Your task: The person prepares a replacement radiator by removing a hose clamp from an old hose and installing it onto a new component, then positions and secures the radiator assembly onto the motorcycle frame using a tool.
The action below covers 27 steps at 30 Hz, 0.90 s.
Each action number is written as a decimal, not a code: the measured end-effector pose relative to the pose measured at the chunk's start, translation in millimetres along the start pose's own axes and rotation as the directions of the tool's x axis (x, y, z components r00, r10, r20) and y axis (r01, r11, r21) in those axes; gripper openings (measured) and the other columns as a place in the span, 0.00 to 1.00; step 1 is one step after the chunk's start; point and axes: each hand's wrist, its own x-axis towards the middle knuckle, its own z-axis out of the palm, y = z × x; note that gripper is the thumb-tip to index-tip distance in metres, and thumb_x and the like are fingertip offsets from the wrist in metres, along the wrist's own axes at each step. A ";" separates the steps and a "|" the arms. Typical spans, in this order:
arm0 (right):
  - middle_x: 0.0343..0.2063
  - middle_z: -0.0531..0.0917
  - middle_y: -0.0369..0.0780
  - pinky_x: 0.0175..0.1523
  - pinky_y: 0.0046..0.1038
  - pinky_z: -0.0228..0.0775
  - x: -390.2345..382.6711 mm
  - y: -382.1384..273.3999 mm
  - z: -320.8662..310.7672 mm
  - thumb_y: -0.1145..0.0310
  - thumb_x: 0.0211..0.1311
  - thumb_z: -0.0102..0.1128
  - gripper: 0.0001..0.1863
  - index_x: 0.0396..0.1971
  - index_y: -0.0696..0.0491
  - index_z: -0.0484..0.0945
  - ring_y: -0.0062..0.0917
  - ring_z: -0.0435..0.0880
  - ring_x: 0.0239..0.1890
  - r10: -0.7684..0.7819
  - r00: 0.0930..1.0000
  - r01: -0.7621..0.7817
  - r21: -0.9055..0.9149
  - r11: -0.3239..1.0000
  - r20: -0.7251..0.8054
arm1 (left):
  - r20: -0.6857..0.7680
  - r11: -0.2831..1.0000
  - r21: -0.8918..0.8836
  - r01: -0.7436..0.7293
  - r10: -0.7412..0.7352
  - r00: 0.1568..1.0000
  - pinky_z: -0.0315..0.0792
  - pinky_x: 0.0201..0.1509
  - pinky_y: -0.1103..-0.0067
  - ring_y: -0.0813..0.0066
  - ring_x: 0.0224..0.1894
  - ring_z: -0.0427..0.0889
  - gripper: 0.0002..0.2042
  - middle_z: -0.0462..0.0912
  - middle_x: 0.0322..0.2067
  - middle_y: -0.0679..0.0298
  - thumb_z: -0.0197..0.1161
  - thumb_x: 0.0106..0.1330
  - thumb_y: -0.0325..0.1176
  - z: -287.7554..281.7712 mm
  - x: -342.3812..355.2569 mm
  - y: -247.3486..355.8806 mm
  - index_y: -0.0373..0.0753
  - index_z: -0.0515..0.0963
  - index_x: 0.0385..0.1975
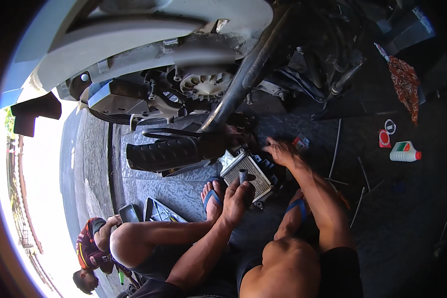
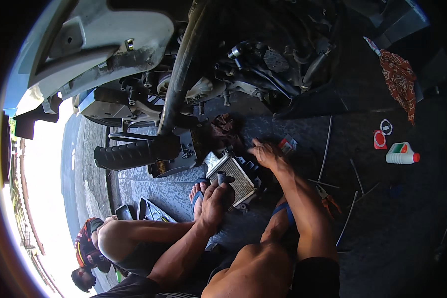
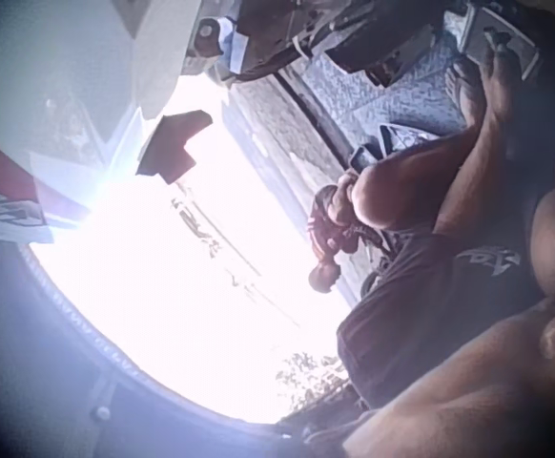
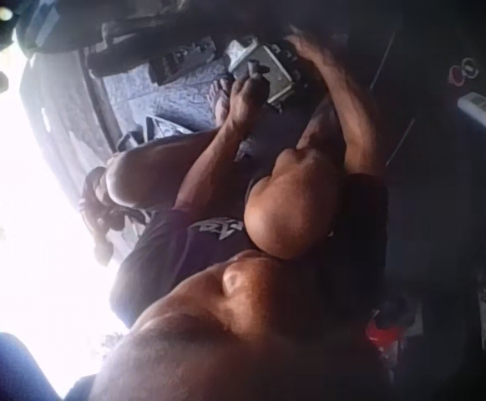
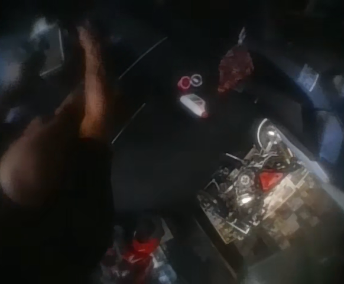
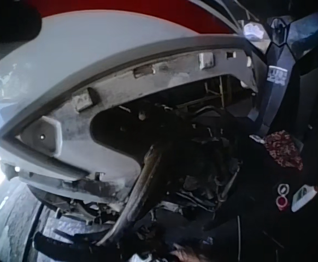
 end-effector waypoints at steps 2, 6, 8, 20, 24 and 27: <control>0.52 0.79 0.45 0.54 0.40 0.74 -17.4 22.3 21.0 0.68 0.62 0.52 0.15 0.46 0.48 0.82 0.43 0.81 0.50 0.050 0.977 -0.051 -0.001 0.999 -0.209 | 0.065 0.999 -0.042 0.010 -0.007 0.998 0.58 0.25 0.86 0.85 0.21 0.64 0.16 0.69 0.23 0.72 0.49 0.74 0.39 8.7 7.1 -4.9 0.33 0.72 0.51; 0.43 0.83 0.45 0.51 0.38 0.76 -34.6 -14.3 -26.4 0.69 0.60 0.62 0.15 0.48 0.53 0.79 0.41 0.83 0.44 0.225 0.884 -0.167 0.174 0.971 -0.409 | 0.128 0.996 -0.085 -0.009 0.019 0.992 0.59 0.25 0.85 0.84 0.21 0.64 0.17 0.70 0.22 0.71 0.47 0.73 0.41 4.0 7.4 -5.0 0.34 0.73 0.50; 0.39 0.83 0.43 0.48 0.32 0.76 -62.5 -33.2 -60.3 0.71 0.59 0.65 0.17 0.49 0.53 0.78 0.33 0.83 0.41 0.392 0.821 -0.220 0.404 0.888 -0.414 | 0.183 0.993 -0.117 -0.001 0.022 0.983 0.59 0.24 0.85 0.83 0.20 0.65 0.16 0.71 0.23 0.70 0.46 0.73 0.42 8.9 8.0 -7.2 0.35 0.73 0.47; 0.41 0.81 0.31 0.48 0.15 0.72 -171.8 -140.8 -127.2 0.78 0.66 0.59 0.20 0.59 0.57 0.73 0.09 0.78 0.40 0.410 0.901 0.060 0.975 0.215 -0.146 | 0.445 0.995 0.097 -0.034 -0.013 0.895 0.66 0.25 0.85 0.83 0.24 0.74 0.18 0.77 0.25 0.67 0.49 0.75 0.44 33.8 -14.8 35.6 0.34 0.75 0.47; 0.42 0.81 0.32 0.48 0.16 0.73 -174.5 -155.3 -152.6 0.78 0.67 0.58 0.21 0.60 0.56 0.72 0.11 0.79 0.43 0.356 0.928 0.009 0.964 0.264 -0.107 | 0.518 0.991 0.124 -0.041 -0.030 0.855 0.69 0.25 0.85 0.82 0.24 0.75 0.19 0.77 0.25 0.67 0.51 0.75 0.46 30.3 -20.7 39.6 0.33 0.75 0.47; 0.44 0.82 0.34 0.47 0.17 0.74 -174.1 -167.9 -180.5 0.79 0.67 0.57 0.22 0.61 0.57 0.72 0.12 0.80 0.43 0.285 0.955 -0.021 0.942 0.336 -0.080 | 0.548 0.993 0.118 -0.011 -0.056 0.835 0.69 0.26 0.84 0.82 0.25 0.75 0.19 0.76 0.25 0.67 0.50 0.75 0.46 31.3 -32.4 60.0 0.33 0.75 0.47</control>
